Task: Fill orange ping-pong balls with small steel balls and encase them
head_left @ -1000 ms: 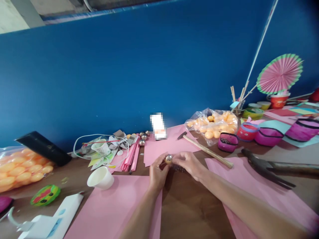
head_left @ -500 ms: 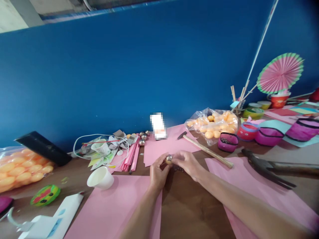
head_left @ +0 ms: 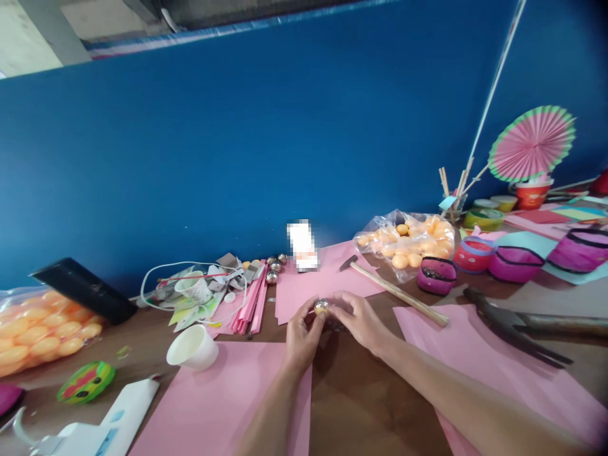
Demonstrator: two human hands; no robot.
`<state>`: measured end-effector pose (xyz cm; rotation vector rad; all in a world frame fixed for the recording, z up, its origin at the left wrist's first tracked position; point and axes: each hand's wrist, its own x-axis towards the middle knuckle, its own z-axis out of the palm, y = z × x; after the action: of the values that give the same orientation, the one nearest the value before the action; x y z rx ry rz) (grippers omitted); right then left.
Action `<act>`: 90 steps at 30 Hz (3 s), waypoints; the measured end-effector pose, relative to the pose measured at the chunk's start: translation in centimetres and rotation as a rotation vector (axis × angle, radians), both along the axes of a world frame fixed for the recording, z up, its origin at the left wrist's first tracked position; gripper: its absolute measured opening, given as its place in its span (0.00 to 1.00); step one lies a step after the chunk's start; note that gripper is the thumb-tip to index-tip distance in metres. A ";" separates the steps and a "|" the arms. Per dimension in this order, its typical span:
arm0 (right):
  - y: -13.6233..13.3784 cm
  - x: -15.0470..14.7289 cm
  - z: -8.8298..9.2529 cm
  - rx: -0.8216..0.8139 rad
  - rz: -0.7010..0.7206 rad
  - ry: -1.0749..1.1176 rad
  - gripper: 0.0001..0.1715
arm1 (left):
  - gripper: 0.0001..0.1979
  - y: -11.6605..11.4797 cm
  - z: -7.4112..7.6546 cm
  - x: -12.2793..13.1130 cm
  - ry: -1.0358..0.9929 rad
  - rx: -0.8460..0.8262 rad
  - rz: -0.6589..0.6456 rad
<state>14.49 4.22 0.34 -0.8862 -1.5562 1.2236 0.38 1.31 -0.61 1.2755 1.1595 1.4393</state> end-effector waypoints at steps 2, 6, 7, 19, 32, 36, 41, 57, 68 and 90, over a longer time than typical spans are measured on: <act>-0.2 0.0 0.2 0.016 0.007 -0.007 0.13 | 0.22 0.0 0.1 -0.1 -0.037 -0.011 -0.031; -0.4 -0.1 0.3 0.069 -0.007 -0.015 0.11 | 0.21 0.0 0.2 -0.3 -0.109 -0.029 -0.077; -0.4 -0.1 0.3 0.078 -0.013 -0.014 0.11 | 0.20 0.0 0.1 -0.4 -0.120 -0.027 -0.077; -0.9 -0.5 -0.4 0.147 -0.052 -0.040 0.13 | 0.16 0.3 -0.6 -0.5 -0.259 -0.093 -0.070; -1.2 -0.4 -0.5 0.202 -0.080 -0.086 0.15 | 0.18 0.3 -0.6 -0.4 -0.327 -0.161 -0.070; -1.3 -0.5 -0.3 0.219 -0.080 -0.107 0.14 | 0.17 0.3 -0.5 -0.4 -0.294 -0.168 -0.051; -1.5 -0.6 -0.1 0.225 -0.056 -0.094 0.16 | 0.16 0.1 -0.4 -0.3 -0.286 -0.143 -0.054; -1.7 -0.7 -0.4 0.363 -0.087 -0.221 0.20 | 0.17 -0.1 0.4 -0.4 -0.150 -0.104 -0.093; -1.5 -0.5 -0.2 0.403 -0.152 -0.240 0.23 | 0.19 0.1 -0.3 -0.4 -0.201 -0.140 -0.096; -1.4 -0.3 0.3 0.492 -0.097 -0.302 0.26 | 0.15 0.1 -0.2 -0.6 -0.051 -0.044 -0.123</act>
<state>14.18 2.78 0.64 -0.8278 -1.9174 0.6090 -0.25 1.40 -0.78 1.2508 1.0545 1.3415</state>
